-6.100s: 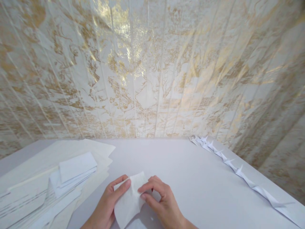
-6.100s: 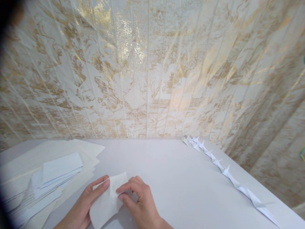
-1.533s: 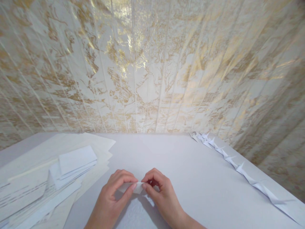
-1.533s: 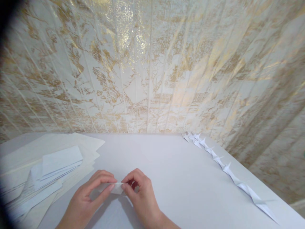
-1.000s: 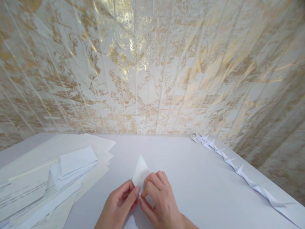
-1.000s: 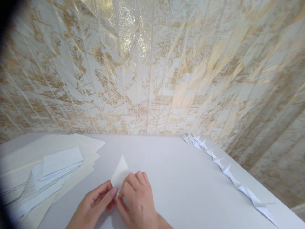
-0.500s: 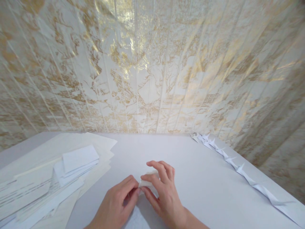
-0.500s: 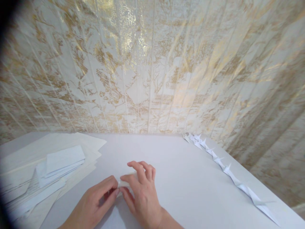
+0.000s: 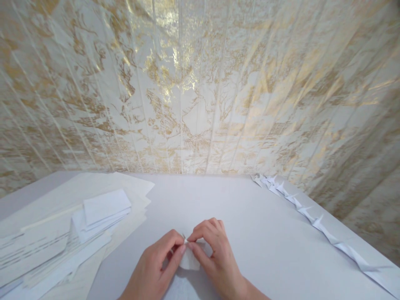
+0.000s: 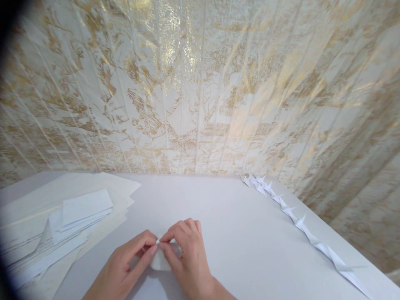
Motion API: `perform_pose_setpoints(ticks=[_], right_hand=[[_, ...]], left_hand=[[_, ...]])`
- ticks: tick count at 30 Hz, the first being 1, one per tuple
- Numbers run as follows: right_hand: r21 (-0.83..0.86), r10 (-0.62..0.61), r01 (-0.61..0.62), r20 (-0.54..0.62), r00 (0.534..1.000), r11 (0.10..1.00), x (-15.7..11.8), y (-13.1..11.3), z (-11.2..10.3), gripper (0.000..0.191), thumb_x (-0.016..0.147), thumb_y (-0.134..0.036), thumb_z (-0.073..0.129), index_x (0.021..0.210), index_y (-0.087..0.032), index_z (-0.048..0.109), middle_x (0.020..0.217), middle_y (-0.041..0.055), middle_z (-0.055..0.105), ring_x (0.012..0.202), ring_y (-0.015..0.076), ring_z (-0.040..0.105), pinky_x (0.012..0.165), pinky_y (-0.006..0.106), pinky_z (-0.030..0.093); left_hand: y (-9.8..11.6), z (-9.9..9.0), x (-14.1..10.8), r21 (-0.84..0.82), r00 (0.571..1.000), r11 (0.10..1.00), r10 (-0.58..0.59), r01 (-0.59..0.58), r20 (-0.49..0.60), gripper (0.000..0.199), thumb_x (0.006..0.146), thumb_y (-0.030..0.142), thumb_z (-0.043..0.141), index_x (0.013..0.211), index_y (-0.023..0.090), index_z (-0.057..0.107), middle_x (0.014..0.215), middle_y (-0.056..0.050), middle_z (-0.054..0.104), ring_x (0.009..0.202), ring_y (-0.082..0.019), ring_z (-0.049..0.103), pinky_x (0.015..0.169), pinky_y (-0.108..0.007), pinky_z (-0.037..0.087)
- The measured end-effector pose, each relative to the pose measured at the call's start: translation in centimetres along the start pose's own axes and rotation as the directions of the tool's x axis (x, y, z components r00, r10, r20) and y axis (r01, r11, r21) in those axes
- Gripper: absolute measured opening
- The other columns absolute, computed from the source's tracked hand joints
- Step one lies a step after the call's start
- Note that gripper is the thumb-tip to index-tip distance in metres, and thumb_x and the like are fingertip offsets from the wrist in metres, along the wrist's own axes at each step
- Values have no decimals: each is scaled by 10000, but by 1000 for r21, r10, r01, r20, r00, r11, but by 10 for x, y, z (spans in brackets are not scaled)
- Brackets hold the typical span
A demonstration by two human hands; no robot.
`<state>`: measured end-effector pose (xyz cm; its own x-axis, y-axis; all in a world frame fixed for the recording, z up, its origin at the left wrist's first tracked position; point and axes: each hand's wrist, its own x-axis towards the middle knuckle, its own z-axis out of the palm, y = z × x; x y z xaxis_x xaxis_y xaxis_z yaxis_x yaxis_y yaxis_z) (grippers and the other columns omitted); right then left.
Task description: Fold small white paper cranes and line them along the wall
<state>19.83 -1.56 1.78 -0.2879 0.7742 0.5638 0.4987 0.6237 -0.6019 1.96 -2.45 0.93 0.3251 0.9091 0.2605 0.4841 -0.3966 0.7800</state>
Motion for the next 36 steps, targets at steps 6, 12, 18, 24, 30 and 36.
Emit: perform_pose_setpoints(ticks=[6, 12, 18, 24, 30, 36], right_hand=[[60, -3, 5, -31, 1000, 998, -4, -1, 7, 94, 892, -127, 595, 875, -219, 586, 780, -21, 632, 762, 170, 540, 740, 306, 363], [99, 4, 0, -40, 999, 995, -5, -1, 8, 100, 911, -151, 566, 850, -228, 591, 773, -20, 632, 775, 175, 547, 759, 316, 361], [159, 12, -5, -44, 999, 987, -6, 1, 10, 103, 923, -150, 560, 891, -234, 610, 757, -26, 609, 768, 170, 532, 773, 321, 366], [188, 38, -22, -84, 996, 982, -6, 1, 10, 108, 938, -250, 569, 866, -230, 647, 1105, 58, 619, 1059, 220, 535, 900, 355, 423], [326, 131, -122, -6, 991, 938, -4, 3, 12, 206, 937, -324, 579, 772, -204, 603, 839, 19, 649, 813, 170, 608, 802, 300, 451], [326, 113, -104, -10, 994, 940, -3, 2, 11, 205, 923, -290, 568, 741, -197, 566, 792, 19, 614, 778, 162, 594, 732, 267, 455]], left_hand=[[-1, -1, 1, -22, 996, 996, 80, -81, -24, 175, 971, 300, 448, 882, 257, 592, 889, 16, 685, 803, -150, 660, 742, -200, 493], [1, -2, 1, 22, 982, 989, 146, -145, -121, 174, 956, 263, 472, 840, 255, 601, 956, 3, 702, 797, -139, 683, 746, -180, 500], [0, -2, 0, 52, 973, 985, 172, -166, -153, 156, 949, 256, 493, 849, 257, 613, 962, -4, 710, 872, -147, 688, 793, -176, 492], [-5, -1, -3, 18, 979, 993, 120, -118, -167, 151, 934, 288, 508, 850, 255, 628, 967, -21, 719, 894, -178, 684, 823, -216, 498], [3, -2, 0, -126, 988, 988, 69, -86, -138, 197, 943, 320, 499, 789, 241, 594, 865, 4, 681, 822, -168, 651, 775, -203, 482], [6, -2, 3, -170, 998, 985, -22, 13, -53, 251, 960, 397, 471, 802, 227, 566, 740, 31, 559, 719, -157, 585, 691, -201, 450]])
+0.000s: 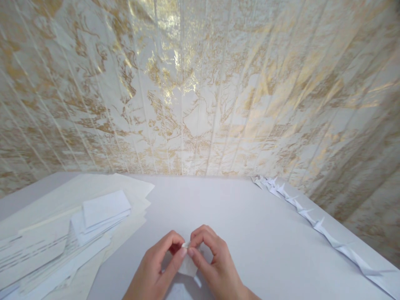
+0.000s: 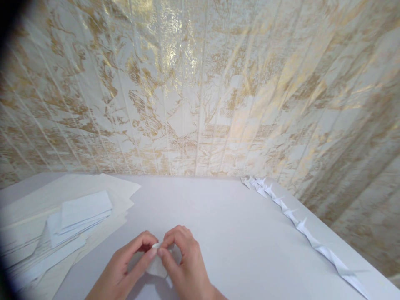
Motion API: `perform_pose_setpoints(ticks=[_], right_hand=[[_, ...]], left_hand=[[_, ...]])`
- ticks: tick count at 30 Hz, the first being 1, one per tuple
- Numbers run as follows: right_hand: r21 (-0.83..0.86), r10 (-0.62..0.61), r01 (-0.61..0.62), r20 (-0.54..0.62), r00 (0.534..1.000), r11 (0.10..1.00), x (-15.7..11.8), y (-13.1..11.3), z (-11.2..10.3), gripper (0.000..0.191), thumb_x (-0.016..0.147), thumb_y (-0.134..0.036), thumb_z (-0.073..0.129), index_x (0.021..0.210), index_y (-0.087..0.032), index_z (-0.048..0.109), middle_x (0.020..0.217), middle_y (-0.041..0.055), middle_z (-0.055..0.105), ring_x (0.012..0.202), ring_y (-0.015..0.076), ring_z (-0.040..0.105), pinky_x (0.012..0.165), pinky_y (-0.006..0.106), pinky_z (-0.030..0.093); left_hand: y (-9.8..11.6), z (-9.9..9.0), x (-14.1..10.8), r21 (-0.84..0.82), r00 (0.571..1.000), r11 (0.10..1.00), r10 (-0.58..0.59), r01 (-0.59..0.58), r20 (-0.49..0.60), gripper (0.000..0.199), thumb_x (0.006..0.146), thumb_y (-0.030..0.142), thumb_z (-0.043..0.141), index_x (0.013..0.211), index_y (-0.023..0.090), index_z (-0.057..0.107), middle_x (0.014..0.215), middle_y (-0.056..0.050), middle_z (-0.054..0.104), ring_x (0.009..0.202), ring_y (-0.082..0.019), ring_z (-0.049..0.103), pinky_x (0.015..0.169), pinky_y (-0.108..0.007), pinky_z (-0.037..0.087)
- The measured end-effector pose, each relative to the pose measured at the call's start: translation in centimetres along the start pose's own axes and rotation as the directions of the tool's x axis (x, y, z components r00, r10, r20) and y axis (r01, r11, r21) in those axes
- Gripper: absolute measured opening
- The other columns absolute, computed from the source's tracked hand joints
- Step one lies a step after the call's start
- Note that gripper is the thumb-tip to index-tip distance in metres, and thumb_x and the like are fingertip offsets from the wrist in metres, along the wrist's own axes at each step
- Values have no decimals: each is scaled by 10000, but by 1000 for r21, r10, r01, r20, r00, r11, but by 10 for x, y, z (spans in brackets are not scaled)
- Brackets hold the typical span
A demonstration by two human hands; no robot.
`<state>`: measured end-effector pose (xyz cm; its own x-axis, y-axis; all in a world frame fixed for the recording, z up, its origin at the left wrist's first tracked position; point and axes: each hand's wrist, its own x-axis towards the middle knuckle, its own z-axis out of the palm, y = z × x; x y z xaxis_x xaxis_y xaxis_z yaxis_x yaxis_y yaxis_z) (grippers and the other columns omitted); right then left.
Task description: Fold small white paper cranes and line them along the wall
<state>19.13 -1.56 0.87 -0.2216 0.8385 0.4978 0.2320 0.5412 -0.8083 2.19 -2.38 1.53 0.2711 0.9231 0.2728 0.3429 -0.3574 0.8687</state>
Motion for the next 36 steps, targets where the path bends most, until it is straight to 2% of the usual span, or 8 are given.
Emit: perform_pose_setpoints(ticks=[7, 10, 13, 16, 22, 25, 32, 36], right_hand=[[-16, 86, -85, 63, 994, 996, -3, 0, 2, 61, 898, -241, 545, 875, -197, 582, 770, 6, 632, 722, 145, 576, 694, 243, 458], [24, 132, -134, 89, 987, 991, -4, 0, 3, 184, 872, -233, 552, 1050, -195, 583, 805, 2, 647, 717, 139, 573, 689, 233, 459], [-21, 234, -233, 152, 960, 972, -3, 2, 3, 117, 859, -288, 579, 872, -183, 628, 710, -16, 597, 647, 128, 520, 614, 223, 410], [-57, 325, -320, 172, 930, 946, -4, 4, 3, 254, 873, -366, 577, 702, -178, 595, 588, -43, 491, 560, 106, 425, 533, 217, 321], [61, 429, -460, 269, 862, 886, -4, 4, 5, 412, 901, -531, 527, 698, -175, 572, 512, -43, 488, 467, 96, 426, 480, 211, 305], [85, 432, -471, 282, 856, 878, -5, 4, 6, 460, 908, -581, 501, 689, -180, 553, 511, -40, 499, 467, 102, 461, 494, 210, 337], [223, 383, -433, 236, 893, 873, -6, 7, 8, 425, 953, -599, 429, 849, -195, 515, 543, -13, 604, 481, 129, 549, 525, 224, 432], [215, 386, -444, 264, 884, 870, -5, 7, 8, 381, 970, -572, 406, 898, -206, 485, 518, -39, 566, 462, 129, 519, 497, 219, 414]], left_hand=[[5, 1, -2, -42, 999, 999, -28, 26, -44, 315, 952, 426, 471, 732, 225, 571, 701, 41, 530, 679, -149, 546, 668, -198, 418], [9, 0, -1, -31, 996, 997, -74, 72, -50, 327, 940, 456, 471, 745, 228, 601, 702, 33, 573, 684, -164, 557, 668, -214, 423], [9, 0, -1, -26, 995, 996, -83, 81, -59, 338, 939, 467, 466, 743, 228, 603, 691, 31, 580, 675, -169, 559, 659, -223, 428], [7, 1, -1, -17, 993, 996, -85, 84, -87, 343, 927, 472, 491, 700, 227, 567, 648, 45, 524, 628, -160, 529, 617, -225, 418], [-1, 1, -1, 12, 992, 995, -101, 102, -76, 349, 921, 479, 484, 684, 226, 515, 633, 52, 486, 618, -155, 508, 608, -227, 396], [-5, 1, 1, 19, 993, 994, -111, 112, -39, 353, 922, 485, 491, 694, 217, 517, 634, 54, 478, 614, -148, 502, 603, -223, 389], [-6, 8, 2, -310, 954, 903, -270, 298, 129, 399, 847, 579, 602, 826, 181, 574, 600, 42, 569, 534, -117, 491, 507, -201, 344], [-7, 10, 4, -399, 935, 846, -306, 354, 182, 414, 828, 579, 619, 757, 180, 539, 558, 16, 609, 515, -123, 516, 506, -208, 344]])
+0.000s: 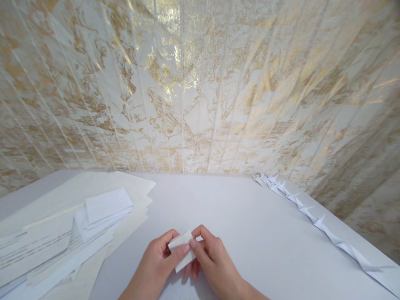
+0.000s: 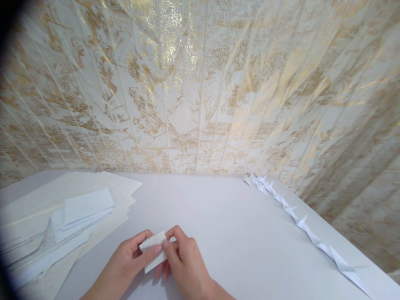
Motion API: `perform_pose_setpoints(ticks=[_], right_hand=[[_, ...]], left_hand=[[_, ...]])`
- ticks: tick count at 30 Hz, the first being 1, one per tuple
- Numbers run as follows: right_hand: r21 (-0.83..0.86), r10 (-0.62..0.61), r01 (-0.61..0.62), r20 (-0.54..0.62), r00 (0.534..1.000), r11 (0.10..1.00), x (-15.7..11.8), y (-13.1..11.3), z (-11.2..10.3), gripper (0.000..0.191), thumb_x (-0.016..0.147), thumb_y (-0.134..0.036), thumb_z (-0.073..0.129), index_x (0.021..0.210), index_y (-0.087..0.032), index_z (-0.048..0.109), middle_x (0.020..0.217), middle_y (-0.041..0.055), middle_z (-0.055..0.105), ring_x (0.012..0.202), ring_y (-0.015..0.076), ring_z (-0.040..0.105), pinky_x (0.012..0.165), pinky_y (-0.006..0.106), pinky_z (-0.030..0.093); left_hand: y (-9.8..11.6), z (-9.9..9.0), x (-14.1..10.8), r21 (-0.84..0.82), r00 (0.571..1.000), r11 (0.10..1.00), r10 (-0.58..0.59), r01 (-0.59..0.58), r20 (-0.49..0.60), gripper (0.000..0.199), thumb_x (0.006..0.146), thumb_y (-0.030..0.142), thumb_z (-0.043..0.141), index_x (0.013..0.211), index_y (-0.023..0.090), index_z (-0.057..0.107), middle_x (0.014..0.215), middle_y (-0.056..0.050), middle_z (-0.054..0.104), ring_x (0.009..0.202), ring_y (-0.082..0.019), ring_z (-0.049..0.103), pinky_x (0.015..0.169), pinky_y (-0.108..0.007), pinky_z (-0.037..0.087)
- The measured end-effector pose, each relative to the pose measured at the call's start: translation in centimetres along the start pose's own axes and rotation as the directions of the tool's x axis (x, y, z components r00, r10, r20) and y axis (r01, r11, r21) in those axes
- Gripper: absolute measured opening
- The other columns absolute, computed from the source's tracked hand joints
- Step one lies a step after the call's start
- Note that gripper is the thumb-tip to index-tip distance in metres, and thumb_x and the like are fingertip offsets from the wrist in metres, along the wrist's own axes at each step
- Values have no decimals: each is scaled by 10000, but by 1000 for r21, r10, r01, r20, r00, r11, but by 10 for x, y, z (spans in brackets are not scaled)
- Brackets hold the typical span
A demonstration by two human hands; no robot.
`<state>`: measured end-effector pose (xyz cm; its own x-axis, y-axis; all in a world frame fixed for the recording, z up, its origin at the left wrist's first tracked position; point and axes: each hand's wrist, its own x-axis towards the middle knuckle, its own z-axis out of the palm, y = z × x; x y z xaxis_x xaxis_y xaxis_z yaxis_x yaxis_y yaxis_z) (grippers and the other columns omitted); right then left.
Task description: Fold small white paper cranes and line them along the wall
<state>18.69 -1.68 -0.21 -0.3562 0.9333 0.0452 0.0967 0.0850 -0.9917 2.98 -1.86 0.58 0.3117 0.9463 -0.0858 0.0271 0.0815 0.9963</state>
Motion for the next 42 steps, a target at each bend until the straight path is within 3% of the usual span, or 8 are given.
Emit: perform_pose_setpoints(ticks=[5, 9, 16, 25, 29, 34, 38, 42], right_hand=[[-210, -101, 78, -99, 990, 975, -2, -7, -4, 214, 900, -392, 573, 827, -190, 559, 688, -31, 519, 624, 122, 462, 600, 228, 366], [-119, -95, 78, -144, 985, 990, -2, -10, -4, 244, 849, -374, 625, 717, -178, 568, 660, -31, 505, 639, 124, 436, 621, 242, 349], [225, 63, -9, -237, 969, 974, 5, -6, -4, 383, 801, -520, 651, 689, -178, 516, 590, -46, 464, 553, 105, 391, 536, 237, 304], [263, 116, -28, -324, 939, 964, 12, -5, -13, 430, 801, -571, 624, 663, -179, 513, 543, -52, 451, 502, 97, 382, 501, 232, 298], [200, 96, -36, -301, 949, 979, 22, -3, -27, 309, 794, -457, 637, 723, -168, 557, 529, -60, 449, 488, 97, 375, 490, 226, 278], [-240, -15, -15, -121, 993, 971, 17, -1, -24, 201, 795, -109, 520, 981, -180, 549, 518, -108, 400, 487, 106, 358, 522, 219, 274], [-628, -79, 35, -42, 996, 778, 12, -2, -20, 283, 801, -21, 452, 1019, -173, 549, 580, -69, 485, 560, 135, 459, 608, 236, 340], [-732, -37, 46, 28, 999, 680, 13, -14, -34, 298, 823, -23, 449, 1040, -165, 594, 711, 5, 593, 726, 178, 571, 696, 249, 403]], left_hand=[[-2, -1, 3, 173, 990, 985, 0, 25, -140, 471, 698, 586, 702, 598, 203, 449, 513, 100, 347, 486, -82, 307, 455, -204, 211], [-1, 1, 3, 256, 993, 966, -12, 41, -114, 409, 730, 539, 646, 590, 212, 444, 505, 105, 292, 482, -86, 260, 451, -219, 204], [-1, 1, -3, 223, 999, 975, -9, 17, -36, 313, 789, 465, 583, 685, 172, 550, 564, 46, 500, 544, -128, 428, 543, -244, 330], [7, 2, -10, 294, 999, 956, -10, 23, -47, 389, 875, 495, 508, 609, 213, 468, 539, 49, 509, 551, -143, 466, 578, -252, 348], [13, 7, -22, 524, 978, 835, 209, -169, -17, 326, 889, 348, 520, 595, 215, 475, 552, 49, 508, 568, -142, 486, 582, -247, 346], [9, -1, -18, 707, 803, 482, 559, -518, 207, 201, 944, 163, 429, 820, 222, 576, 769, 4, 625, 748, -179, 562, 712, -288, 411], [4, -11, -6, 740, 857, 464, 418, -488, 303, 254, 906, 42, 439, 876, 225, 612, 972, -12, 669, 899, -180, 605, 803, -298, 467], [8, -11, -4, 776, 853, 379, 361, -504, 378, 209, 879, 40, 526, 851, 206, 650, 1063, -36, 684, 969, -210, 613, 857, -343, 485]])
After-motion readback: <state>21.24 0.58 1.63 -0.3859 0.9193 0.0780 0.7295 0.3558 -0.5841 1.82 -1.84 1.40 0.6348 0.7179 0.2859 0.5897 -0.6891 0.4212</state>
